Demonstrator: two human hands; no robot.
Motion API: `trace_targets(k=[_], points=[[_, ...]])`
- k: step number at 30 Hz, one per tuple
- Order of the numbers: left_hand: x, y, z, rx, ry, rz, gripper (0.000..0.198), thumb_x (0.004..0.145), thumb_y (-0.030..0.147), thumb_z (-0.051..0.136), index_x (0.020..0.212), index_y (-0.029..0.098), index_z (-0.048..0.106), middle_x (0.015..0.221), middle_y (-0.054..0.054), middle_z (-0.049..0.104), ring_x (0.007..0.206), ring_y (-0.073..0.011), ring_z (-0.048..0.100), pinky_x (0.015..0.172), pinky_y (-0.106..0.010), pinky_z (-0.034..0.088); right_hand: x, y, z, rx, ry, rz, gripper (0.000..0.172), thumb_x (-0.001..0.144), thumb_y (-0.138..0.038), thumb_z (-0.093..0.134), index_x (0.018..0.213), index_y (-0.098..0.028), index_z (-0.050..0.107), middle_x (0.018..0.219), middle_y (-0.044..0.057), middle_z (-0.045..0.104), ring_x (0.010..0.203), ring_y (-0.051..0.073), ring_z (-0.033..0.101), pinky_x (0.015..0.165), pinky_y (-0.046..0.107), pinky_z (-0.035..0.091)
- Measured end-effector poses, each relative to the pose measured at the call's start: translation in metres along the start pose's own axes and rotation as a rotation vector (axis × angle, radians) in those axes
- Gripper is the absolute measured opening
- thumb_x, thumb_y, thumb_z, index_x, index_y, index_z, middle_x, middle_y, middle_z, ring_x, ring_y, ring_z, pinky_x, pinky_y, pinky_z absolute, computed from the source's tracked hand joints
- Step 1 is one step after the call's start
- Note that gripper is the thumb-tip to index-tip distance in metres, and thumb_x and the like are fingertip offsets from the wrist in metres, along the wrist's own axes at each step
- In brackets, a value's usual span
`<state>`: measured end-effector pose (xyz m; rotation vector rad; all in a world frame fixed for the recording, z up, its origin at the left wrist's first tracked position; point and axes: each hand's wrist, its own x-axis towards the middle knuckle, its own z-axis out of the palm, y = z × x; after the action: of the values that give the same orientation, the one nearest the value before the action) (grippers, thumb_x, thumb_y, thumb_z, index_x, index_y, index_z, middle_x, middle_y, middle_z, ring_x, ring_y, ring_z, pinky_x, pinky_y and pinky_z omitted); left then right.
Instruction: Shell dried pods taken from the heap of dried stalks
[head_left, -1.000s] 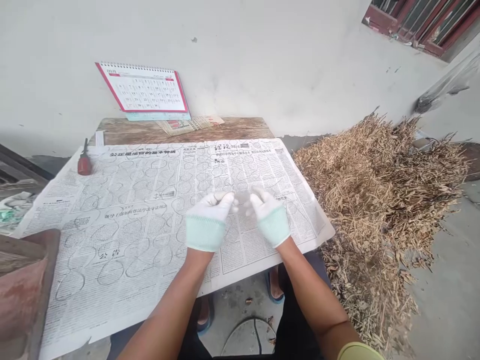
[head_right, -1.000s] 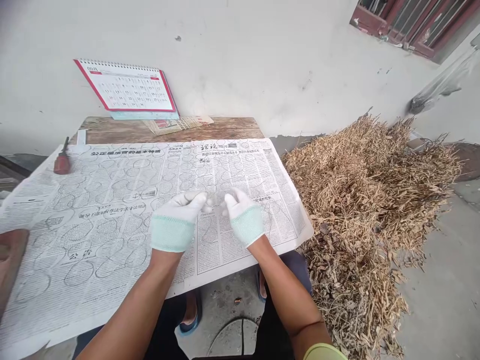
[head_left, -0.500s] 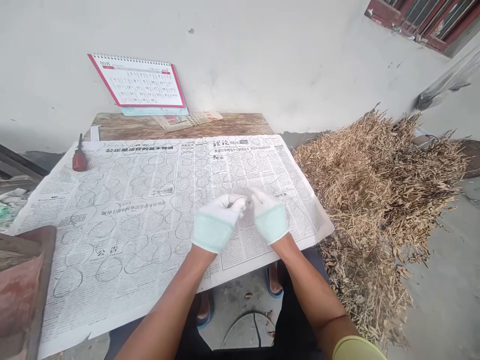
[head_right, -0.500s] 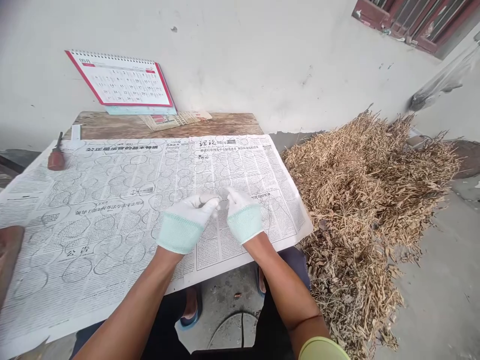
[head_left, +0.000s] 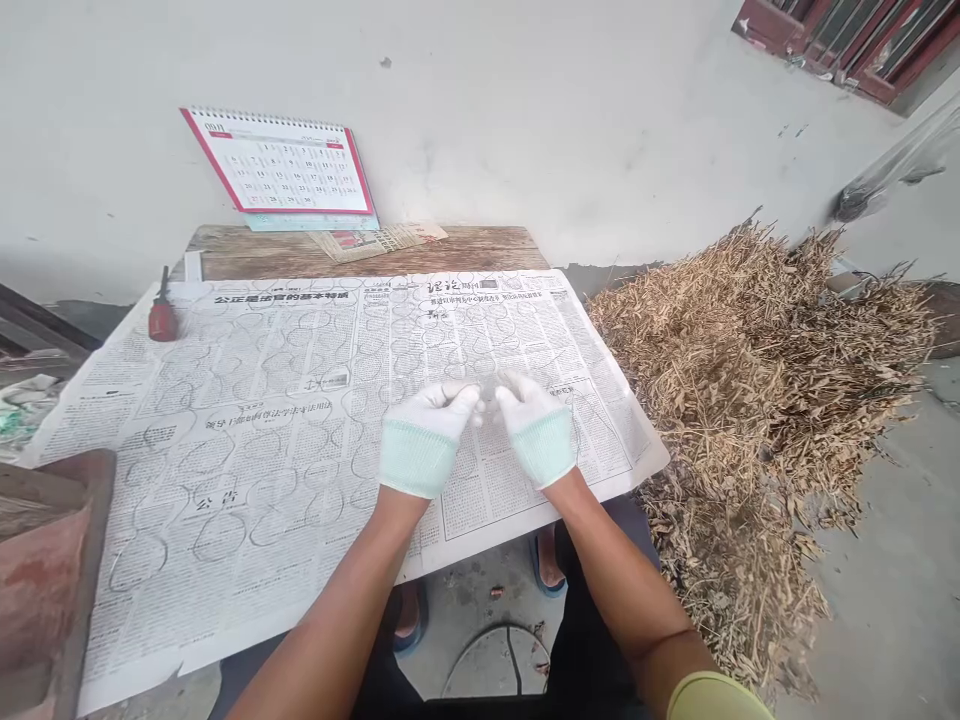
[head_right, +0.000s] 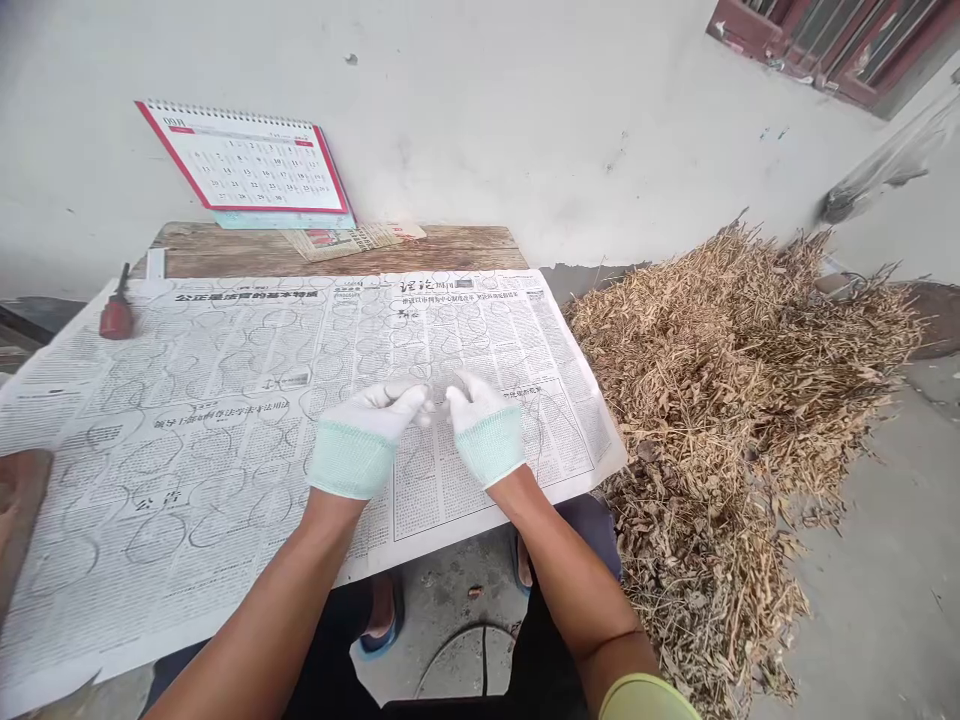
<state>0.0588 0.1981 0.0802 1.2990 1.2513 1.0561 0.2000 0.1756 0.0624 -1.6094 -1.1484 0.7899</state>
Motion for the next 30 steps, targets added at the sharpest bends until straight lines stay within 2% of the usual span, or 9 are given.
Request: trace_targets(k=[4,10,15,18,20,23,25,27,30], points=[[0.001,-0.004,0.001,-0.006,-0.078,0.001,0.029,0.089,0.045,0.068,0.072,0.022,0.075,0.074,-0.005,0.076,0.083,-0.0232,0.072,0.092,-0.039,0.053,-0.003,0.003,0.002,0.036,0.035,-0.056,0.031,0.100,-0.036,0.057,0.119,-0.029,0.082,0.079,0.000,0.075,0.074,0.020,0.069,0.079,0.037,0.057],[0.003,-0.009,0.001,0.035,-0.082,-0.035,0.027,0.086,0.046,0.067,0.077,0.023,0.077,0.068,-0.005,0.073,0.067,-0.0208,0.065,0.070,-0.034,0.050,-0.006,0.010,0.001,-0.136,0.063,-0.295,0.040,0.106,-0.034,0.048,0.132,-0.032,0.078,0.094,0.005,0.076,0.083,0.023,0.068,0.084,0.040,0.056],[0.001,-0.007,0.002,0.040,-0.093,-0.051,0.028,0.084,0.047,0.065,0.077,0.022,0.077,0.066,-0.004,0.072,0.066,-0.0202,0.063,0.066,-0.032,0.048,-0.006,0.013,0.001,-0.208,0.055,-0.337,0.045,0.104,-0.026,0.043,0.131,-0.030,0.080,0.091,0.007,0.076,0.080,0.024,0.067,0.081,0.040,0.058],[0.001,-0.005,0.001,0.067,-0.103,-0.061,0.028,0.085,0.046,0.064,0.076,0.022,0.076,0.066,-0.003,0.071,0.066,-0.0202,0.062,0.067,-0.033,0.048,-0.005,0.011,-0.002,-0.223,0.008,-0.356,0.046,0.103,-0.023,0.044,0.130,-0.030,0.080,0.098,0.007,0.078,0.088,0.024,0.071,0.086,0.040,0.059],[0.002,-0.004,-0.001,0.062,-0.123,-0.056,0.028,0.086,0.046,0.065,0.076,0.022,0.076,0.066,-0.003,0.070,0.070,-0.0209,0.064,0.073,-0.035,0.050,-0.004,0.006,-0.005,-0.243,-0.041,-0.313,0.043,0.105,-0.027,0.045,0.132,-0.029,0.078,0.107,0.006,0.079,0.101,0.025,0.073,0.094,0.041,0.059],[0.005,-0.005,-0.004,0.002,-0.102,-0.045,0.029,0.087,0.047,0.068,0.075,0.022,0.075,0.067,-0.002,0.071,0.080,-0.0223,0.069,0.089,-0.038,0.052,-0.003,-0.004,-0.006,-0.261,-0.066,-0.159,0.041,0.106,-0.037,0.052,0.139,-0.026,0.073,0.126,0.008,0.077,0.120,0.026,0.071,0.105,0.042,0.057],[0.007,-0.007,-0.005,-0.056,-0.067,-0.035,0.028,0.086,0.047,0.070,0.074,0.021,0.074,0.070,-0.003,0.073,0.085,-0.0229,0.071,0.098,-0.040,0.051,-0.004,-0.009,-0.005,-0.214,-0.059,-0.058,0.044,0.104,-0.042,0.056,0.141,-0.024,0.070,0.133,0.010,0.074,0.119,0.026,0.072,0.105,0.042,0.056],[0.008,-0.008,-0.005,-0.104,-0.045,-0.038,0.028,0.086,0.047,0.071,0.078,0.020,0.075,0.074,-0.004,0.076,0.086,-0.0235,0.072,0.098,-0.041,0.052,-0.005,-0.010,-0.001,-0.119,-0.077,0.036,0.045,0.102,-0.043,0.057,0.141,-0.023,0.070,0.124,0.009,0.078,0.104,0.023,0.077,0.097,0.040,0.059],[0.008,-0.009,-0.005,-0.112,-0.028,-0.057,0.028,0.086,0.048,0.072,0.085,0.020,0.077,0.078,-0.005,0.078,0.082,-0.0232,0.073,0.093,-0.041,0.053,-0.006,-0.009,0.004,-0.022,-0.101,0.144,0.044,0.100,-0.039,0.058,0.138,-0.022,0.071,0.089,0.004,0.080,0.083,0.021,0.077,0.080,0.035,0.061]])
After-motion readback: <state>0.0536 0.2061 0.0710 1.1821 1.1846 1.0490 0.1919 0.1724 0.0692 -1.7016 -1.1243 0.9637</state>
